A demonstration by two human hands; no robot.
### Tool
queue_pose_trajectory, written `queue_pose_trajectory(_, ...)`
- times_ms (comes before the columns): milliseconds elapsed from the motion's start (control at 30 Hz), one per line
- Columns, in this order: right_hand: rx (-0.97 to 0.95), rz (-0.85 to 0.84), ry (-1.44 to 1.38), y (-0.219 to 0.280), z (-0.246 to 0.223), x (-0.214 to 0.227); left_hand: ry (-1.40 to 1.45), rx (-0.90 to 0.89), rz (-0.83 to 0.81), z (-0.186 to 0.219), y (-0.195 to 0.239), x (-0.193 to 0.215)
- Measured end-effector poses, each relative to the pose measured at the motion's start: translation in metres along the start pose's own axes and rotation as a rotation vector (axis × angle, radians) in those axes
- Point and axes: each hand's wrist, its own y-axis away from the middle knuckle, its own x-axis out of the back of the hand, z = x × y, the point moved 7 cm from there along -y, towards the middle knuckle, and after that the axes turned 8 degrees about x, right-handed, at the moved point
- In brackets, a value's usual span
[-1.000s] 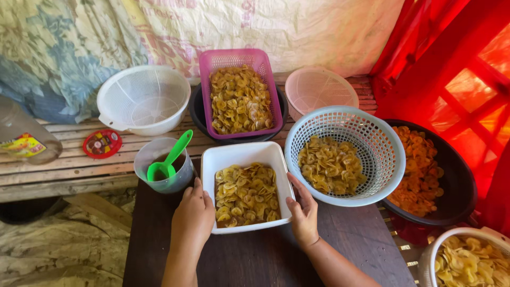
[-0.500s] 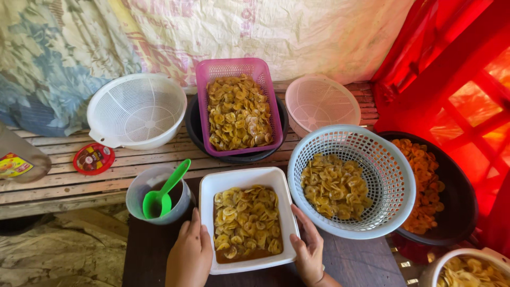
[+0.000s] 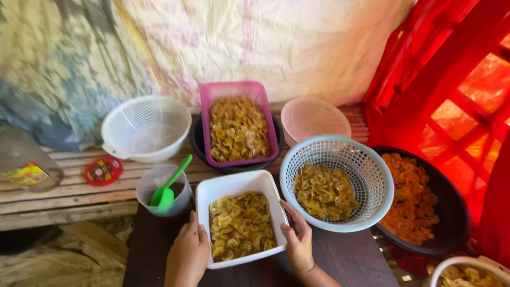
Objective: The person shakes a white rectangular container filled with sliced bananas to mix them with a liquid. They then pour the contents into a blue colander and add more sliced bananas from a black bowl. Finally, they use a green scoop to add more liquid from a measuring cup into the container.
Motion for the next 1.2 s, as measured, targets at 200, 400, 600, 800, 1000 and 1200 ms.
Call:
queue_pose_trajectory(200,0.01,-0.026,0.125,-0.007,-0.005,-0.001,-0.03,-0.023,-0.052,0.007,-0.009,0.006)
queue_pose_trajectory(400,-0.202,-0.101,0.337,-0.011,-0.019,-0.011,0.036,-0.113,0.016,0.015,-0.014,0.018)
queue_pose_trajectory(600,-0.184,-0.161,0.378,-0.026,-0.05,-0.005,0.234,-0.162,0.031,0.037,-0.004,0.045)
queue_pose_trajectory(800,0.193,-0.23,0.417,-0.058,-0.081,-0.008,0.543,-0.297,0.134,0.058,-0.001,0.045)
queue_pose_trajectory(1000,0.2,-0.103,0.384,-0.053,-0.071,-0.005,0.661,-0.354,0.19,0.052,0.0,0.038)
queue_pose_trajectory(1200,0.364,-0.153,0.369,-0.048,-0.087,-0.007,0.622,-0.368,0.226,0.042,0.009,0.041)
